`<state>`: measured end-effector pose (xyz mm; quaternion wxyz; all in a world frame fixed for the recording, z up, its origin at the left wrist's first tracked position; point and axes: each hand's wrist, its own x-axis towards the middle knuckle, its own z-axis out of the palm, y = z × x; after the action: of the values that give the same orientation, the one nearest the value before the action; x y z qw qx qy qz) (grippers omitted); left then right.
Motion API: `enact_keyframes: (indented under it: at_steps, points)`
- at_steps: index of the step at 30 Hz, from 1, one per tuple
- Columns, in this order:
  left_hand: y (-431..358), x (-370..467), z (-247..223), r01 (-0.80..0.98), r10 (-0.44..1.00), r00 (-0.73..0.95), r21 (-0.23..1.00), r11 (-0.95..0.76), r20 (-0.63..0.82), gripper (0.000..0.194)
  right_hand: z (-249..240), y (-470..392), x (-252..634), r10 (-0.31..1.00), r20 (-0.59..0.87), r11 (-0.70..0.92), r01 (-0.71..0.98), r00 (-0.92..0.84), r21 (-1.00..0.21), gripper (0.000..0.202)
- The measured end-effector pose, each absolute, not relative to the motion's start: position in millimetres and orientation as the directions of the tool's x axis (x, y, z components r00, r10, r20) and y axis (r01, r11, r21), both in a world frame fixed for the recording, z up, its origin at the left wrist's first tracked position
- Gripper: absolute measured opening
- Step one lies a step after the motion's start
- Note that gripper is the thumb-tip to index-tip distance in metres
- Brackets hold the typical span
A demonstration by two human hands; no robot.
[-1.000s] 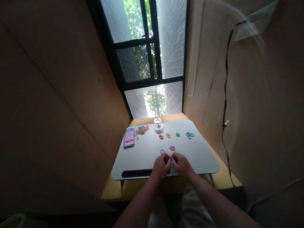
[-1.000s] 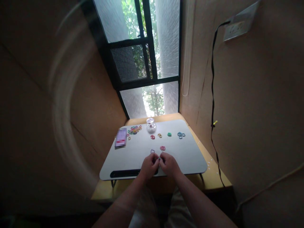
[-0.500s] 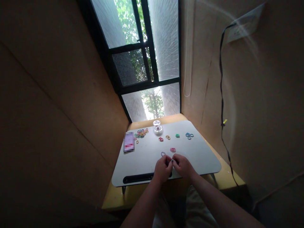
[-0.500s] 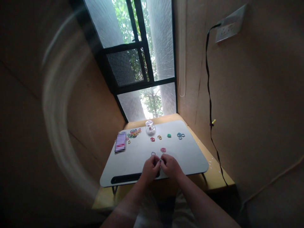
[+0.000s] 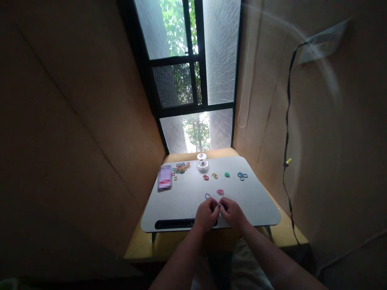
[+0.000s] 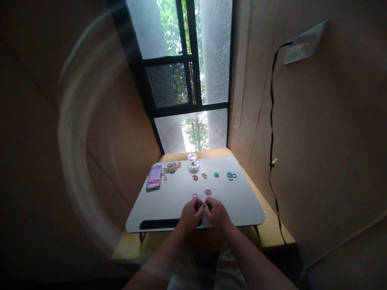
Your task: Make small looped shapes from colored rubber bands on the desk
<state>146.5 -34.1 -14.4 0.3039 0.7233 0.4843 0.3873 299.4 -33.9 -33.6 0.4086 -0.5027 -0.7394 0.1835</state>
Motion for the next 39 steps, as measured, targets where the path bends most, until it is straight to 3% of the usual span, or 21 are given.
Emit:
enact_keyframes:
  at_steps: [23, 39]
  points:
    - [-30, 147, -23, 0.437, 0.934, 0.153, 0.825, -0.358, 0.324, 0.008, -26, -36, 298, 0.890, 0.434, 0.432, 0.557, -0.138, -0.709, 0.016]
    - [-30, 147, -24, 0.450, 0.935, 0.190, 0.819, -0.355, 0.301, 0.006, -30, -34, 299, 0.895, 0.433, 0.415, 0.561, -0.110, -0.716, 0.013]
